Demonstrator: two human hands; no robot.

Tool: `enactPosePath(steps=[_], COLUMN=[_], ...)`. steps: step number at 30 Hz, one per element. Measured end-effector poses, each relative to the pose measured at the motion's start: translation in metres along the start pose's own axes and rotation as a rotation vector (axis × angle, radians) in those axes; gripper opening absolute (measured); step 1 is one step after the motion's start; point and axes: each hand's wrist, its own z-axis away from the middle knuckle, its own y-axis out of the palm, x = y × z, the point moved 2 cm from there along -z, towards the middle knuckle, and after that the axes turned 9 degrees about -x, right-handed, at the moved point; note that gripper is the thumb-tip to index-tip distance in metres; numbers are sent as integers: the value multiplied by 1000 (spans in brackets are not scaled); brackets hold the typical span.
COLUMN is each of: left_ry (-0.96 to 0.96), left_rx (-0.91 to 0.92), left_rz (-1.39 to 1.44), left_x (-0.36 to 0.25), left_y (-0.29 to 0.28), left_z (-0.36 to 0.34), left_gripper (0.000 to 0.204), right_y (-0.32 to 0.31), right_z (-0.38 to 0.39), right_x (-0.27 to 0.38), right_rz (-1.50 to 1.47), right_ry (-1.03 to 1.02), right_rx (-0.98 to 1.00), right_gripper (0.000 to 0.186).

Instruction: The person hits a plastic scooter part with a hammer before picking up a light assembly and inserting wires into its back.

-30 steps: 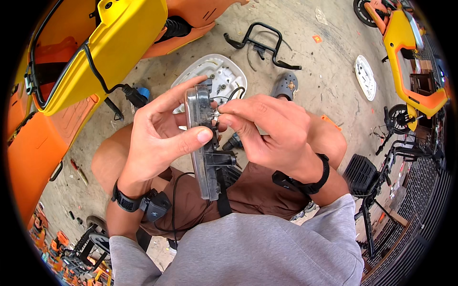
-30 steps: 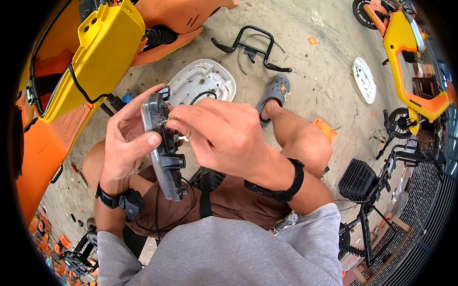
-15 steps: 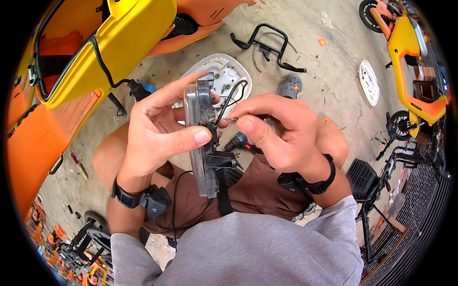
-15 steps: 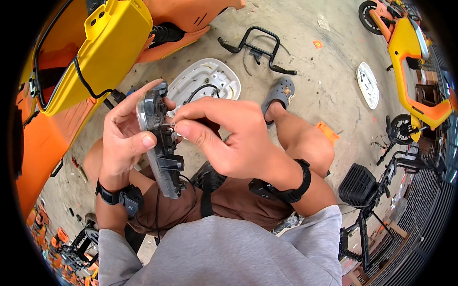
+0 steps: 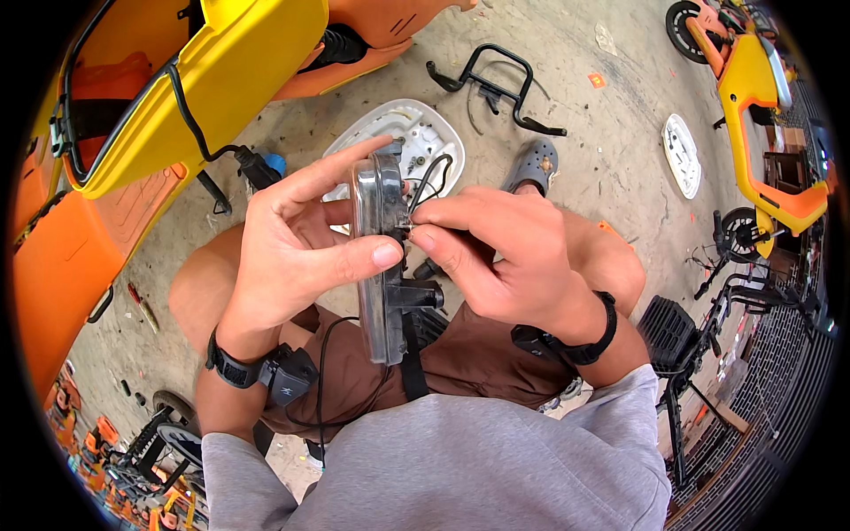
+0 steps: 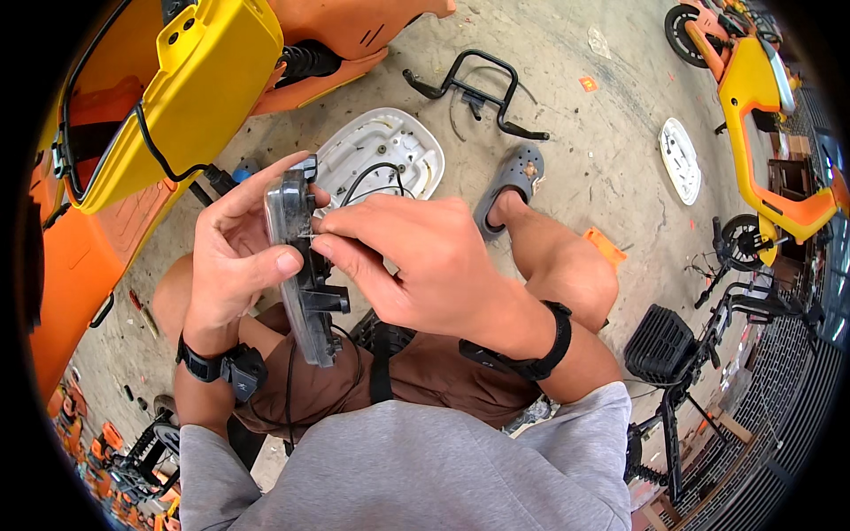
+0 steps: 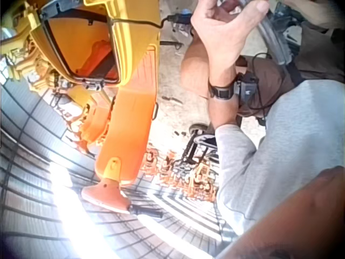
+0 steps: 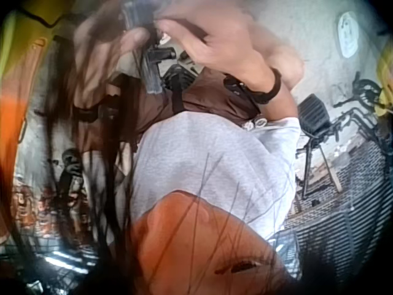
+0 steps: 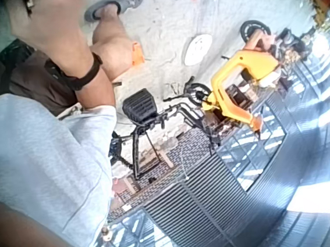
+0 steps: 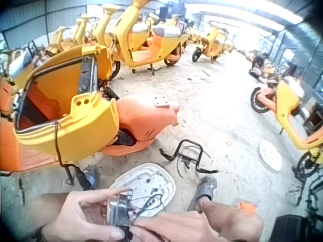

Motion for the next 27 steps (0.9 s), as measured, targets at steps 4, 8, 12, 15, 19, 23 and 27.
enactPosePath(steps=[4, 8, 12, 15, 19, 23, 27], left_ry=[9, -4, -5, -1, -14, -22, -47], left_rx=[41, 43, 42, 58, 45, 43, 65], left_rz=[16, -10, -7, -12, -5, 6, 16], left_x=[4, 6, 7, 7, 7, 7, 6], left_y=[-4, -4, -1, -1, 1, 3, 3], left_z=[-2, -3, -3, -4, -3, -2, -1], left_gripper=[73, 72, 72, 73, 73, 74, 73], right_y=[0, 1, 1, 2, 2, 3, 2], right_z=[3, 5, 6, 7, 9, 11, 12], right_x=[-3, -6, -6, -6, -7, -9, -6], right_rz=[24, 29, 53, 48, 58, 86, 139], right_ry=[46, 86, 115, 107, 97, 74, 62], right_rx=[23, 25, 2, -24, -39, -38, -40], right_gripper=[11, 9, 8, 9, 10, 13, 15])
